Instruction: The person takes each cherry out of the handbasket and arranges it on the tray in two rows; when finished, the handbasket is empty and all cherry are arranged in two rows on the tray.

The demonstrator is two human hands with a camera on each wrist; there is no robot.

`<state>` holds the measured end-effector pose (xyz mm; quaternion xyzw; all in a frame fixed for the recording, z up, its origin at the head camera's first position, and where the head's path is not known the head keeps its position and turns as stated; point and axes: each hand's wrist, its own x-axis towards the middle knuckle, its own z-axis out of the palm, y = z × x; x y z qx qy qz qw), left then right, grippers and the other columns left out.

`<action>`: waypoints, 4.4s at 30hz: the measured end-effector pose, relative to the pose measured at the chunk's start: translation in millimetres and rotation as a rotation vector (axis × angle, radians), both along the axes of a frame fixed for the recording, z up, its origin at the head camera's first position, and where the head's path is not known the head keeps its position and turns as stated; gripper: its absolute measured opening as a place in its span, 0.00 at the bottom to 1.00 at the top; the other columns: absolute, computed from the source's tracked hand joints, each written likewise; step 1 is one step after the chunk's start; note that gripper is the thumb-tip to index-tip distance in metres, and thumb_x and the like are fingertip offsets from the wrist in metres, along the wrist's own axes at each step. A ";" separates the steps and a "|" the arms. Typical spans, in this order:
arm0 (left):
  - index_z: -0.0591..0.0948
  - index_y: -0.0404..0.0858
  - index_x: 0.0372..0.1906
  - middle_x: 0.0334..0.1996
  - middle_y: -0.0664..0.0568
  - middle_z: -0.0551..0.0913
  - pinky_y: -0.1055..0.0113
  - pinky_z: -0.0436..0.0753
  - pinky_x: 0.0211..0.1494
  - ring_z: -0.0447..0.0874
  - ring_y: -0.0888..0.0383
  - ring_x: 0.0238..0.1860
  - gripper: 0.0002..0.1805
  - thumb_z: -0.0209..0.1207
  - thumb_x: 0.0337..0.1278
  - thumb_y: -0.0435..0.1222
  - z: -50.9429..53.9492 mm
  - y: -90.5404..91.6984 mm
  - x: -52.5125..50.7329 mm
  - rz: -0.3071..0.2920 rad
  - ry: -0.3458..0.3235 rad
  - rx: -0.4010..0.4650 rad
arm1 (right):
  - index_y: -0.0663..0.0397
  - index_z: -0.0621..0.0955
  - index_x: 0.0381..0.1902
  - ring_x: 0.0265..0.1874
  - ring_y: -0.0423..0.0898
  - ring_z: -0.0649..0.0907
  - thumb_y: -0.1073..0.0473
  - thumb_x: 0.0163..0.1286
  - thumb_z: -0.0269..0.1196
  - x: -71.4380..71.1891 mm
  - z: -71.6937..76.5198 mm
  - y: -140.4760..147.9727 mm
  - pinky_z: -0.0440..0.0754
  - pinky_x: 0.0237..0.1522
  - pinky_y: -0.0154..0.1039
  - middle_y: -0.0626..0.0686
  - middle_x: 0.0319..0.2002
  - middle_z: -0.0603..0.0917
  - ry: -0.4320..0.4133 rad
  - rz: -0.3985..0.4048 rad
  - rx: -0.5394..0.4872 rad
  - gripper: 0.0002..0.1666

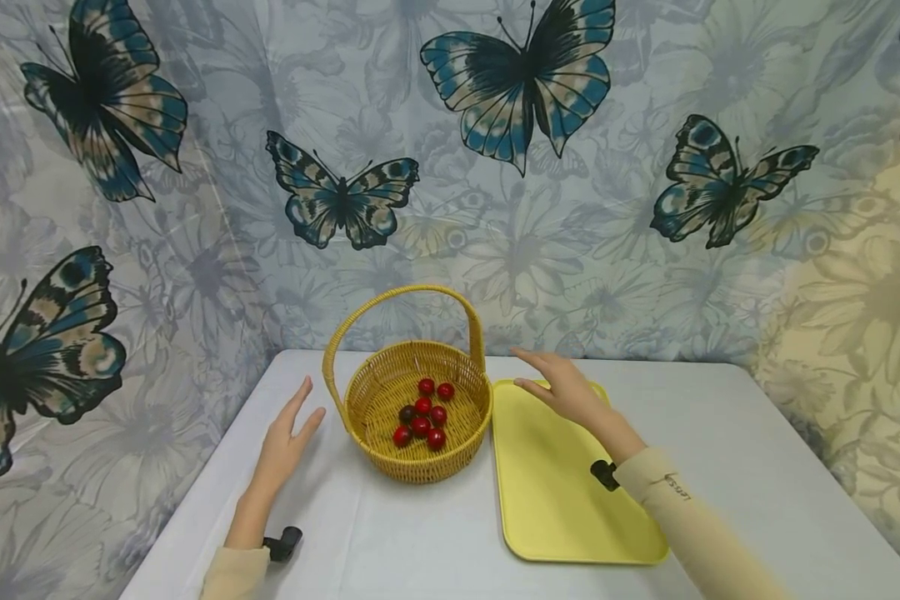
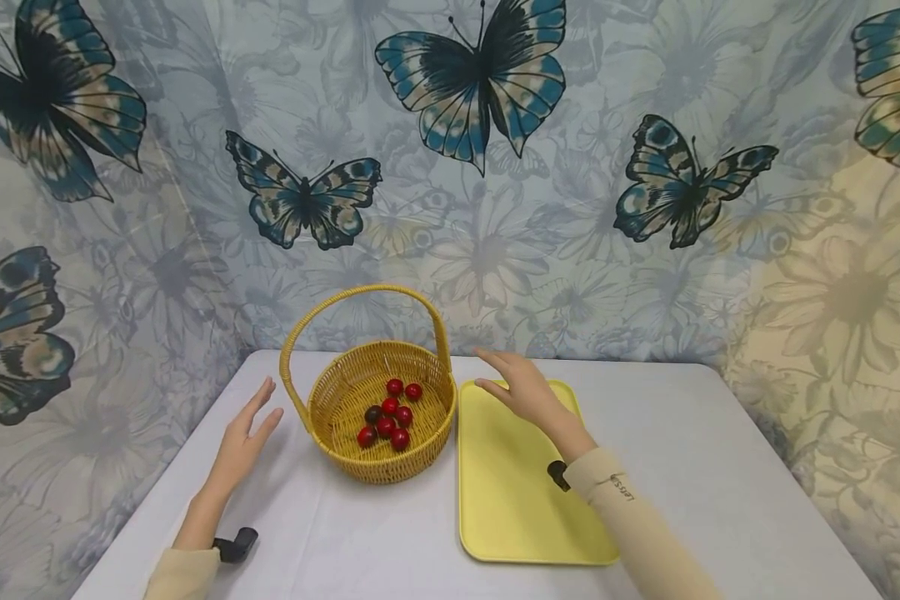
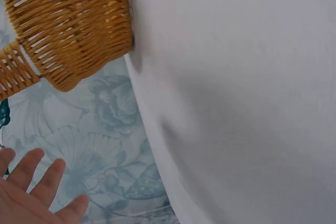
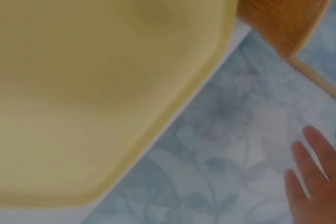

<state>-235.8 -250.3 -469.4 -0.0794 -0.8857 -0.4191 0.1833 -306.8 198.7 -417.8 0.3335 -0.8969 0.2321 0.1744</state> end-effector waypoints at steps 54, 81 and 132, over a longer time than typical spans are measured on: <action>0.67 0.44 0.65 0.65 0.45 0.66 0.37 0.61 0.63 0.72 0.42 0.60 0.39 0.68 0.45 0.46 -2.4 15.4 -4.9 -0.211 -0.274 0.155 | 0.46 0.79 0.55 0.51 0.51 0.79 0.53 0.61 0.65 -15.3 -24.0 -114.9 0.78 0.46 0.48 0.49 0.52 0.81 -0.366 0.042 0.212 0.22; 0.67 0.48 0.64 0.65 0.49 0.65 0.38 0.65 0.61 0.73 0.44 0.59 0.40 0.69 0.42 0.50 -7.7 12.2 -5.8 -0.198 -0.291 0.178 | 0.36 0.82 0.49 0.35 0.42 0.83 0.47 0.58 0.66 -17.6 -33.3 -129.6 0.72 0.22 0.30 0.44 0.40 0.86 -0.289 -0.034 0.361 0.19; 0.68 0.45 0.62 0.65 0.46 0.64 0.41 0.69 0.60 0.73 0.42 0.59 0.39 0.69 0.42 0.49 -9.2 11.7 -9.0 -0.225 -0.281 0.206 | 0.42 0.78 0.51 0.40 0.46 0.83 0.50 0.63 0.63 -14.0 -38.8 -123.7 0.79 0.38 0.42 0.48 0.43 0.84 -0.302 -0.048 -0.014 0.18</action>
